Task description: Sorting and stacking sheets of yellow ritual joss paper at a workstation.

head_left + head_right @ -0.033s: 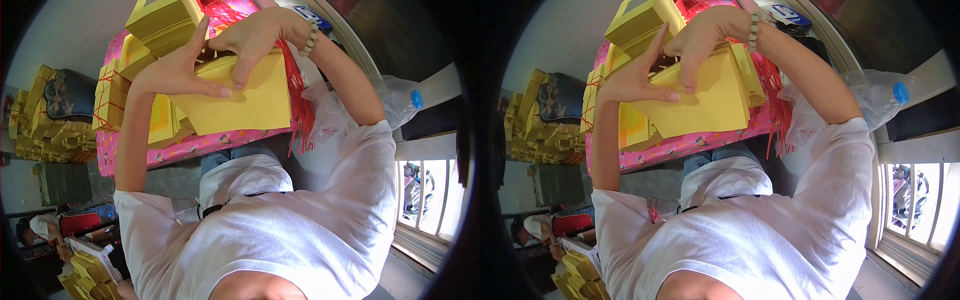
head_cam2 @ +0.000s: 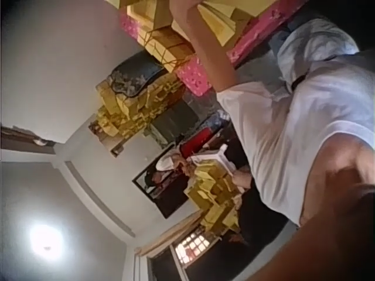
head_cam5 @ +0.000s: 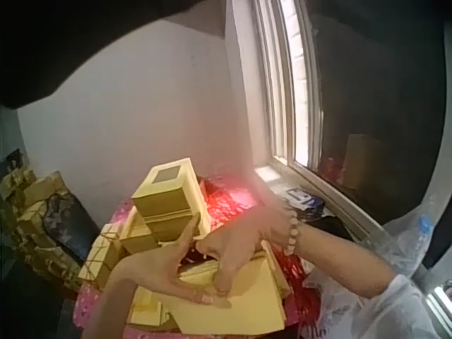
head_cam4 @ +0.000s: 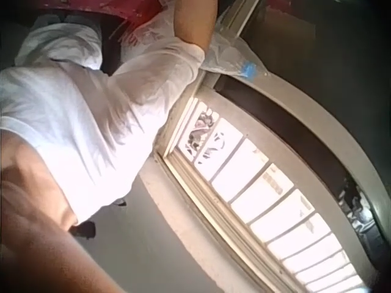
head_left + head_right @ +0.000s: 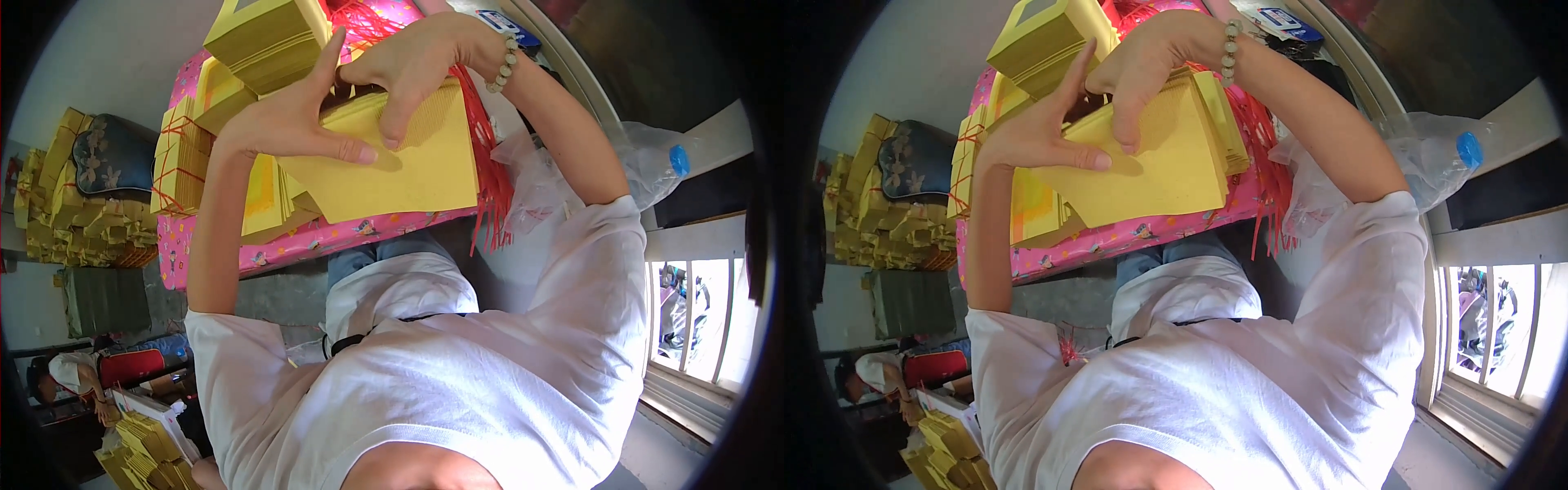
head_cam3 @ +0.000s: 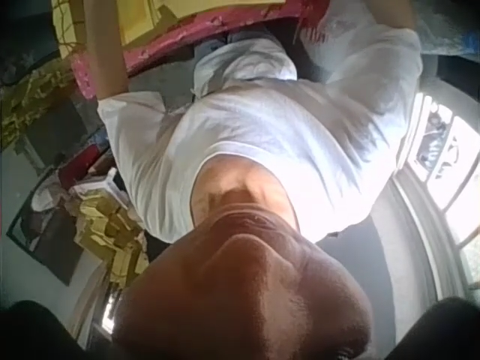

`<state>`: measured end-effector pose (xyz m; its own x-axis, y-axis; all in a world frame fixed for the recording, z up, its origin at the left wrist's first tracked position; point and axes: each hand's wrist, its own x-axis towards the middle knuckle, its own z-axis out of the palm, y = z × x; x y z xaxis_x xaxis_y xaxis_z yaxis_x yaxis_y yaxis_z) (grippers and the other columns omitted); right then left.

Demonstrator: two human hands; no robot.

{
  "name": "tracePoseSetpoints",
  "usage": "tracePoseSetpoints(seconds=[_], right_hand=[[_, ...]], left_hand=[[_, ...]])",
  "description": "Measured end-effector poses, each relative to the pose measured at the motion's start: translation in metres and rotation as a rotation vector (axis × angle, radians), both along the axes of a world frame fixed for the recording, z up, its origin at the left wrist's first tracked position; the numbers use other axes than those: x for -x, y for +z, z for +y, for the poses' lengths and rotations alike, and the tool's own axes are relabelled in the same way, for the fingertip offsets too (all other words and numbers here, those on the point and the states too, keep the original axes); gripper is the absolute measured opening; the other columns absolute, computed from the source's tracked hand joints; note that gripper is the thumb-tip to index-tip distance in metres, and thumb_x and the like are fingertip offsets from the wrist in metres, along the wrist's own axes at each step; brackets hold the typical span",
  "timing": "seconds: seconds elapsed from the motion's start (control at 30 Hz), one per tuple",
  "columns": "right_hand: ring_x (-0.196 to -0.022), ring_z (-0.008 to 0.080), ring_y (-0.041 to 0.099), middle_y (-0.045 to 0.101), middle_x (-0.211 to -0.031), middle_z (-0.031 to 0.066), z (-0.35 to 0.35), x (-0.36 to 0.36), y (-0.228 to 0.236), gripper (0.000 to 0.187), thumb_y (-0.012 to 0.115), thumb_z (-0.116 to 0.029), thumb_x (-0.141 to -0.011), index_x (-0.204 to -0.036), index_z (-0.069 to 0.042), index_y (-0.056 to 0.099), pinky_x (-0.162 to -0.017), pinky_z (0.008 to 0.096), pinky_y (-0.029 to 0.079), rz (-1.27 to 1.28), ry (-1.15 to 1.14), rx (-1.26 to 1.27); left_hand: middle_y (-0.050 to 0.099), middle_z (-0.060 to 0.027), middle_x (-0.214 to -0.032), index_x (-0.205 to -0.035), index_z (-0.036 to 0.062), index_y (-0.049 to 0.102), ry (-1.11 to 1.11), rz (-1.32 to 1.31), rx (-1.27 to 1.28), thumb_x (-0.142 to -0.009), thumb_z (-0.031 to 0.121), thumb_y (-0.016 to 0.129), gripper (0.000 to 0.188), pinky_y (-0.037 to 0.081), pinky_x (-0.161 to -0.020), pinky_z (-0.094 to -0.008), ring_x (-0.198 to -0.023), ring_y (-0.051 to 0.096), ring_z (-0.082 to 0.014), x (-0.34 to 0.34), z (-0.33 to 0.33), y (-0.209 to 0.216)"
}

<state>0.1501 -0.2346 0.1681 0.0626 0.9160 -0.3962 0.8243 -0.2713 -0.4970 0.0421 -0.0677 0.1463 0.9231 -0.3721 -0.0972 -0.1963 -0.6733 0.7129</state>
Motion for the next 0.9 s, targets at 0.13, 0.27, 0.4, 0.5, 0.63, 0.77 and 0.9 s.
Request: tracePoseSetpoints(seconds=[0.13, 0.27, 0.4, 0.5, 0.63, 0.77, 0.9], right_hand=[[-0.102, 0.0247, 0.059, 0.059, -0.114, 0.0179, -0.002, -0.009, -0.006, 0.082, 0.076, -0.034, -0.063, -0.127, 0.007, 0.045, -0.088, 0.0313, 0.046, 0.132, 0.055, 0.103], [-0.105, 0.0225, 0.057, 0.058, -0.119, 0.0155, -0.015, -0.020, -0.001, 0.075, 0.074, -0.035, -0.070, -0.128, 0.003, 0.045, -0.089, 0.0344, 0.045, 0.086, -0.024, -0.094], [-0.107, 0.0226, 0.053, 0.055, -0.117, 0.0150, -0.036, -0.024, 0.015, 0.076, 0.075, -0.040, -0.074, -0.129, 0.002, 0.043, -0.092, 0.0327, 0.044, 0.099, -0.061, -0.242], [-0.121, 0.0296, 0.049, 0.051, -0.130, 0.0205, -0.062, -0.009, 0.040, 0.074, 0.066, -0.047, -0.082, -0.134, 0.000, 0.042, -0.102, 0.0377, 0.040, -0.216, -0.352, -0.566], [-0.110, 0.0193, 0.053, 0.056, -0.119, 0.0121, -0.098, -0.019, -0.001, 0.043, 0.063, -0.023, -0.090, -0.124, 0.000, 0.050, -0.095, 0.0297, 0.042, 0.233, -0.713, -1.126], [-0.109, 0.0181, 0.054, 0.054, -0.125, 0.0086, -0.096, -0.020, -0.083, 0.062, 0.063, -0.041, -0.085, -0.133, -0.006, 0.044, -0.089, 0.0373, 0.045, 0.433, -0.989, -1.156], [-0.111, 0.0159, 0.053, 0.054, -0.125, 0.0075, -0.087, 0.002, -0.100, 0.059, 0.061, -0.039, -0.089, -0.135, -0.008, 0.042, -0.090, 0.0351, 0.046, 0.924, -0.971, -1.047]], left_hand=[[0.048, -0.0241, -0.128, -0.145, -0.0047, -0.006, -0.013, 0.010, 0.099, -0.063, 0.037, 0.085, 0.129, 0.033, -0.104, -0.0346, -0.122, 0.047, -0.0316, -0.006, -0.005, -0.017], [0.051, -0.0257, -0.125, -0.146, -0.0038, -0.003, 0.113, 0.058, 0.292, -0.062, 0.031, 0.085, 0.127, 0.032, -0.104, -0.0340, -0.119, 0.050, -0.0299, -0.015, -0.005, -0.025], [0.054, -0.0251, -0.123, -0.146, -0.0055, 0.002, 0.171, 0.068, 0.208, -0.062, 0.029, 0.085, 0.123, 0.037, -0.100, -0.0335, -0.113, 0.055, -0.0289, -0.020, -0.020, -0.011], [0.058, -0.0205, -0.118, -0.142, -0.0065, 0.020, 0.266, 0.158, 0.478, -0.067, 0.027, 0.083, 0.103, 0.046, -0.091, -0.0323, -0.104, 0.061, -0.0252, -0.026, -0.011, -0.024], [0.062, -0.0115, -0.110, -0.119, -0.0031, 0.053, 0.216, 0.437, 0.902, -0.083, 0.025, 0.070, 0.049, 0.053, -0.083, -0.0314, -0.096, 0.064, -0.0174, -0.045, -0.021, -0.037], [0.062, -0.0100, -0.110, -0.117, -0.0017, 0.055, 0.384, 0.398, 1.189, -0.083, 0.027, 0.070, 0.048, 0.053, -0.083, -0.0301, -0.096, 0.063, -0.0179, -0.044, -0.028, -0.052], [0.062, -0.0097, -0.111, -0.117, -0.0026, 0.055, 0.439, 0.319, 1.171, -0.082, 0.029, 0.071, 0.050, 0.050, -0.086, -0.0302, -0.101, 0.061, -0.0173, -0.048, -0.044, -0.070]])
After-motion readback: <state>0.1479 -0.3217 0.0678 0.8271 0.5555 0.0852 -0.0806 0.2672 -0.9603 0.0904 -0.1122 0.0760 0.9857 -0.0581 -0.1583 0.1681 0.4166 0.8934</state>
